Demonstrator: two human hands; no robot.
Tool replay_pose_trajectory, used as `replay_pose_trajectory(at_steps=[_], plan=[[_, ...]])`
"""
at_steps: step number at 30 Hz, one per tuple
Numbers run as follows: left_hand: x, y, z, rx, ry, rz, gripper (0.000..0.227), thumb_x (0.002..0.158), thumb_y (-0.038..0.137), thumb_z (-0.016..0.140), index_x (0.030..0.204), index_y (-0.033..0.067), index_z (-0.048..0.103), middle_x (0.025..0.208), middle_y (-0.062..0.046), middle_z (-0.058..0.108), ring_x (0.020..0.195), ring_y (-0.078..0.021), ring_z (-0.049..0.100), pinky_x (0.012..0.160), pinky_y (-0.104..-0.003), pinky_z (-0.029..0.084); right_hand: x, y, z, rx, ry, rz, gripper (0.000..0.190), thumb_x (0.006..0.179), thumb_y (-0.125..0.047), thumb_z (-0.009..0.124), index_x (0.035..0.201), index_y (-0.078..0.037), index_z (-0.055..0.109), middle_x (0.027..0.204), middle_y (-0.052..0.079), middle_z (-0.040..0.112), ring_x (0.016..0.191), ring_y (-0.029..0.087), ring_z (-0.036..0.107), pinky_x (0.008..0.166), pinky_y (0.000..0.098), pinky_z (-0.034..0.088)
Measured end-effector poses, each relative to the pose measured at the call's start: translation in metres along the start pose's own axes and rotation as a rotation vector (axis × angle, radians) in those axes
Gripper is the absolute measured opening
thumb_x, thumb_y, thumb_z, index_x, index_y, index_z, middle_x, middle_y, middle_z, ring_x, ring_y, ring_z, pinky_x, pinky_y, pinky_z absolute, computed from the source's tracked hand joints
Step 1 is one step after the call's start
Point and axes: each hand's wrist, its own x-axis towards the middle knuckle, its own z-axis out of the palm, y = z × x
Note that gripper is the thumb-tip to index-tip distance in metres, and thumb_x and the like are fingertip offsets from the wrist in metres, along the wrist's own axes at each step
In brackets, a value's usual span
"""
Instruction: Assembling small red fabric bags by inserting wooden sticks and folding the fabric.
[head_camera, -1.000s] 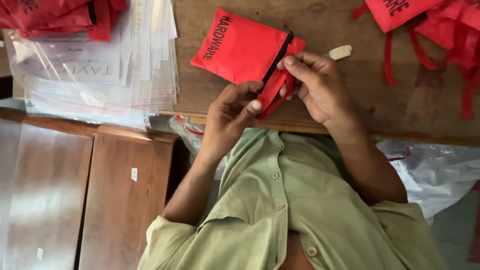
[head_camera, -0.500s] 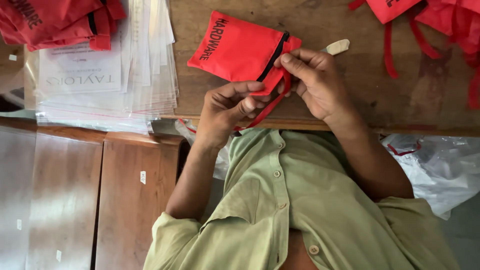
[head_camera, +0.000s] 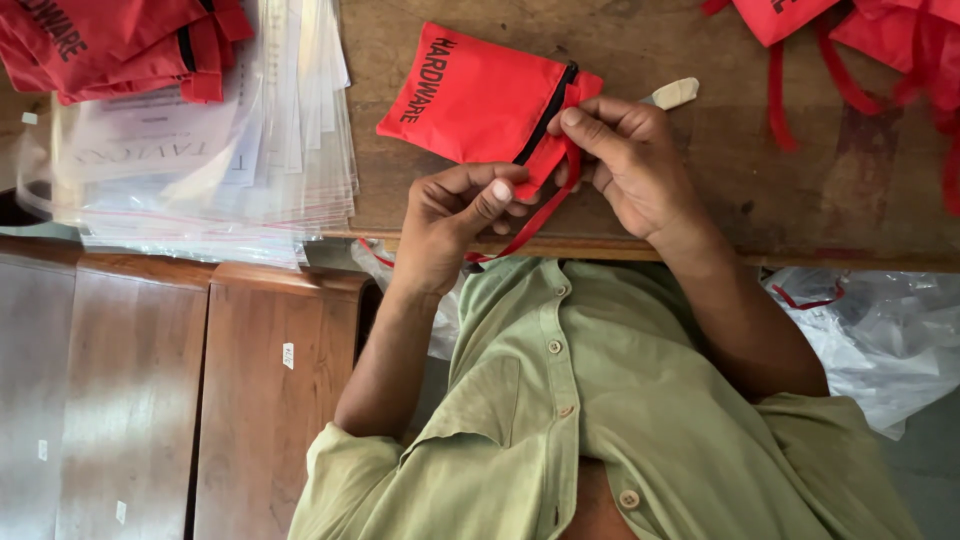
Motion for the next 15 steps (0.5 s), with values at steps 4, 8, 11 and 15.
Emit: replay_pose_trajectory(at_steps=[4,8,11,15], plan=[[0.0011,-0.0029,-0.0036,0.038,-0.002,0.02,0.027,0.099,0.016,0.074,0.122,0.0006,0.074,0.093,-0.007,0.076,0.076,-0.0085,0.068,0.069,-0.023,0.057,-0.0004,-0.0005,0.0009,-0.01,-0.008,-0.016,0.019,0.108,-0.017,0.063,0.109,0.001,0.07,0.094,0.008,0.071,0.073,0.017,0.067,0.068,0.0298,0.055],[0.0021,-0.0063,-0.0074,0.071,-0.015,0.053,0.029,0.096,0.014,0.077,0.123,0.0007,0.073,0.095,-0.007,0.077,0.08,-0.0087,0.071,0.072,-0.023,0.058,-0.0009,0.0014,-0.0007,-0.014,-0.022,-0.033,0.019,0.109,-0.017,0.063,0.11,0.001,0.07,0.096,0.009,0.071,0.074,0.016,0.067,0.07,0.0293,0.054],[0.0026,-0.0076,-0.0074,0.076,0.002,0.036,0.03,0.096,0.014,0.077,0.122,0.0003,0.074,0.093,-0.007,0.077,0.077,-0.0082,0.069,0.071,-0.023,0.058,-0.0015,0.0019,-0.0006,-0.016,-0.022,-0.034,0.019,0.109,-0.017,0.063,0.11,0.002,0.07,0.095,0.008,0.071,0.075,0.016,0.066,0.07,0.0291,0.054],[0.0031,-0.0078,-0.0052,0.075,0.013,0.038,0.029,0.096,0.015,0.076,0.121,-0.0001,0.074,0.094,-0.007,0.078,0.079,-0.0083,0.069,0.071,-0.023,0.057,-0.0014,0.0022,-0.0002,-0.023,-0.023,-0.042,0.019,0.109,-0.016,0.062,0.111,0.002,0.07,0.096,0.008,0.071,0.075,0.016,0.066,0.07,0.0289,0.054]])
